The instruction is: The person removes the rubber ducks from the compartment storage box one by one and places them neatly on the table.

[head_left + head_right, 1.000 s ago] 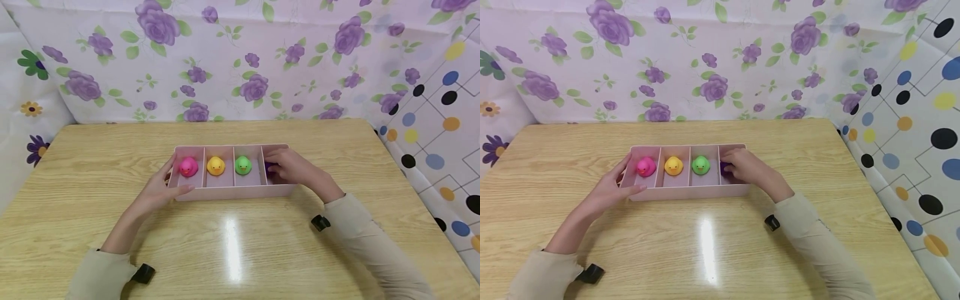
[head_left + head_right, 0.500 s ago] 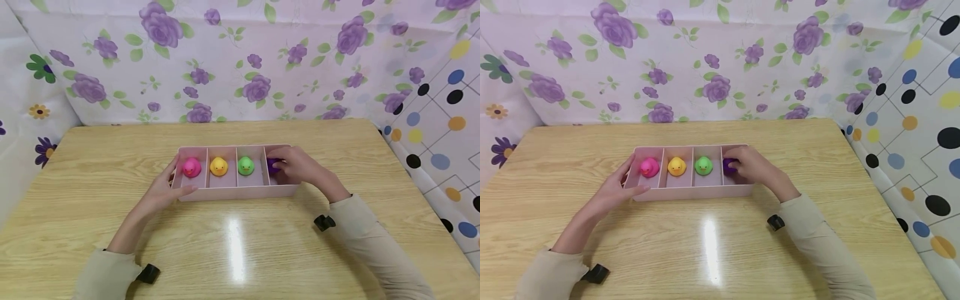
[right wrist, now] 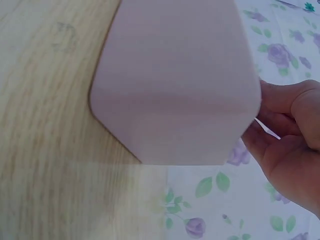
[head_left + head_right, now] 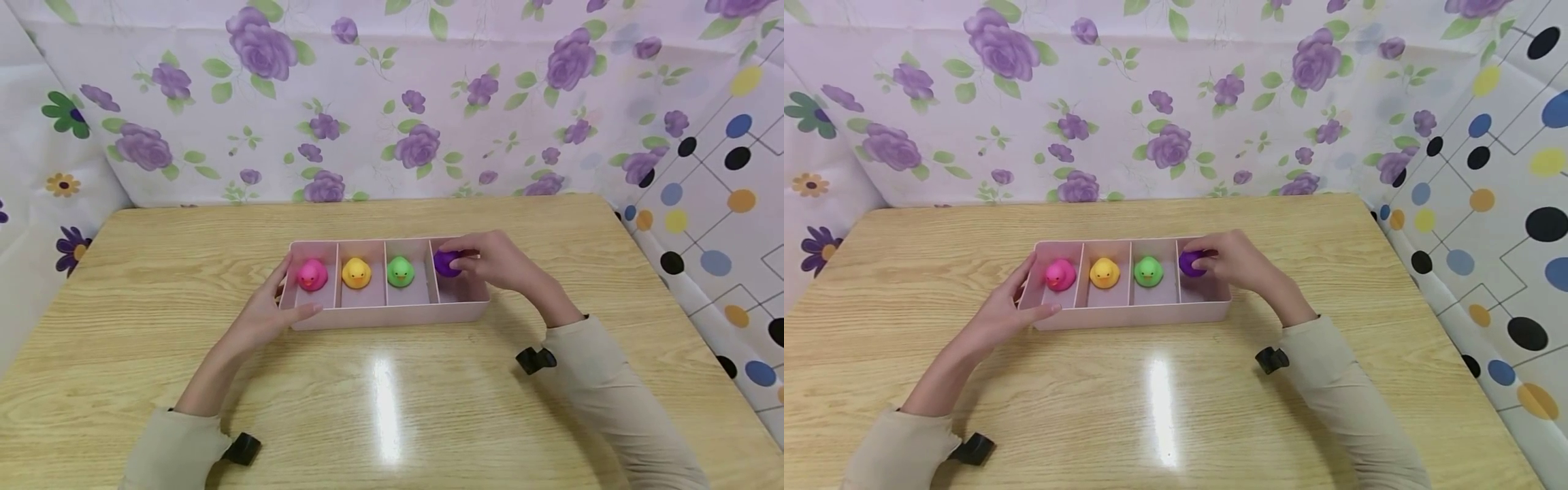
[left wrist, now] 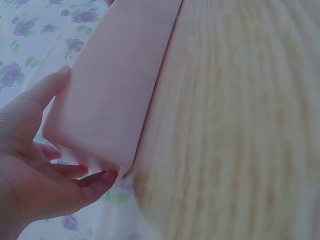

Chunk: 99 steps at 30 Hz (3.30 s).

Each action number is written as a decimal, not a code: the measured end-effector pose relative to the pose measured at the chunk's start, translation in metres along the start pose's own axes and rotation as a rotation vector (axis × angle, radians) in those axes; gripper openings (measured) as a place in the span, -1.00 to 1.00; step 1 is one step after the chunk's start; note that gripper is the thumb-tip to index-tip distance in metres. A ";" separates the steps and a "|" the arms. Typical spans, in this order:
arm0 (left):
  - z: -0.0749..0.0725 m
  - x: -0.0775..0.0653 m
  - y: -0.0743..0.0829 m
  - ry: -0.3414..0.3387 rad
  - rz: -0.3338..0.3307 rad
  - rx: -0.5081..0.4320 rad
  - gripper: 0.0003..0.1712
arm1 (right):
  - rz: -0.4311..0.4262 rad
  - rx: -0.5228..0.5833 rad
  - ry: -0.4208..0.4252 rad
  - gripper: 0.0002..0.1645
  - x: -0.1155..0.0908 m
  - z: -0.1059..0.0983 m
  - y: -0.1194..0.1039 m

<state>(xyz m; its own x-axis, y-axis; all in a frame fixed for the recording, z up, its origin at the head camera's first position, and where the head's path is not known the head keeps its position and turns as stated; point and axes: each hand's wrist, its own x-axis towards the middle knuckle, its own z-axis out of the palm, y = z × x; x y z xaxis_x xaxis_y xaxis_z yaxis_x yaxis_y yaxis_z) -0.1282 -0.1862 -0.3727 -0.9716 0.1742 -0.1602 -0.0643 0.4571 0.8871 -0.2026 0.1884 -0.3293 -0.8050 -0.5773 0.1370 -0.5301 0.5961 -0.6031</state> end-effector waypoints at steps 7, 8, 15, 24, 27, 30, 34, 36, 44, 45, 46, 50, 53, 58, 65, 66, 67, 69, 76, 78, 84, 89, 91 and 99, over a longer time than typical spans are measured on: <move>0.000 -0.001 0.001 -0.005 0.007 -0.011 0.25 | 0.063 0.084 0.000 -0.69 -0.001 -0.005 0.000; 0.000 -0.001 0.001 -0.006 0.007 -0.014 0.25 | 0.067 0.089 0.001 -0.69 -0.001 -0.006 0.000; 0.001 0.000 0.001 -0.011 -0.002 -0.020 0.25 | 0.119 0.114 0.001 -0.68 -0.002 -0.013 0.000; 0.000 0.000 0.002 -0.010 -0.009 -0.017 0.25 | 0.167 0.142 0.015 -0.67 -0.002 -0.023 0.004; 0.000 -0.001 0.002 -0.010 -0.008 -0.020 0.24 | 0.181 0.169 0.026 -0.66 -0.003 -0.028 0.006; 0.000 -0.001 0.002 -0.009 -0.008 -0.018 0.24 | 0.193 0.190 0.034 -0.65 -0.003 -0.033 0.007; 0.000 -0.001 0.002 -0.010 -0.011 -0.025 0.24 | 0.211 0.214 0.041 -0.64 -0.005 -0.038 0.009; 0.000 -0.001 0.002 -0.012 -0.010 -0.030 0.24 | 0.226 0.224 0.042 -0.64 -0.006 -0.040 0.011; 0.000 0.000 0.003 -0.014 -0.002 -0.032 0.25 | 0.296 0.219 0.079 -0.63 -0.009 -0.048 0.019; 0.000 0.000 0.003 -0.015 -0.002 -0.032 0.24 | 0.301 0.217 0.085 -0.63 -0.010 -0.048 0.021; 0.000 0.000 0.002 -0.016 -0.001 -0.031 0.24 | 0.307 0.212 0.090 -0.63 -0.011 -0.049 0.023; 0.000 0.000 0.002 -0.017 -0.002 -0.029 0.24 | 0.317 0.207 0.107 -0.62 -0.013 -0.051 0.029; 0.000 0.000 0.001 -0.013 -0.002 -0.028 0.24 | 0.327 0.197 0.103 -0.61 -0.014 -0.052 0.034; 0.000 0.000 0.001 -0.012 -0.006 -0.030 0.24 | 0.354 0.175 0.091 -0.62 -0.015 -0.051 0.042; 0.000 0.000 0.002 -0.012 -0.008 -0.030 0.24 | 0.383 0.225 0.059 -0.59 -0.017 -0.042 0.061; 0.000 0.000 0.002 -0.013 -0.006 -0.030 0.24 | 0.388 0.234 0.054 -0.59 -0.017 -0.040 0.064; 0.000 0.000 0.002 -0.014 -0.004 -0.030 0.24 | 0.393 0.237 0.048 -0.58 -0.017 -0.039 0.067; 0.000 0.000 0.002 -0.015 -0.003 -0.027 0.24 | 0.406 0.245 0.039 -0.58 -0.018 -0.036 0.073; 0.000 -0.001 0.002 -0.013 -0.007 -0.029 0.23 | 0.427 0.259 0.036 -0.60 -0.017 -0.026 0.086; 0.000 -0.001 0.002 -0.013 -0.008 -0.025 0.23 | 0.428 0.265 0.038 -0.60 -0.017 -0.024 0.088; 0.000 -0.001 0.002 -0.016 -0.013 -0.013 0.23 | 0.441 0.291 0.043 -0.60 -0.017 -0.019 0.090; 0.000 -0.001 0.002 -0.014 -0.012 -0.016 0.23 | 0.438 0.289 0.038 -0.59 -0.017 -0.018 0.093; 0.000 -0.001 0.002 -0.013 -0.010 -0.020 0.23 | 0.437 0.286 0.036 -0.59 -0.017 -0.017 0.094; 0.000 -0.003 0.003 -0.004 -0.015 -0.010 0.22 | 0.441 0.291 0.034 -0.58 -0.016 -0.016 0.093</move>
<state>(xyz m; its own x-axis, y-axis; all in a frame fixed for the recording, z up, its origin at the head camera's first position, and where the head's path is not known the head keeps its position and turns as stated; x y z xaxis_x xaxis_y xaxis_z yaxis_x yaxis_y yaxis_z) -0.1258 -0.1858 -0.3698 -0.9696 0.1710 -0.1753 -0.0811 0.4513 0.8887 -0.2436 0.2616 -0.3748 -0.9455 -0.2855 -0.1564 -0.0474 0.5961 -0.8015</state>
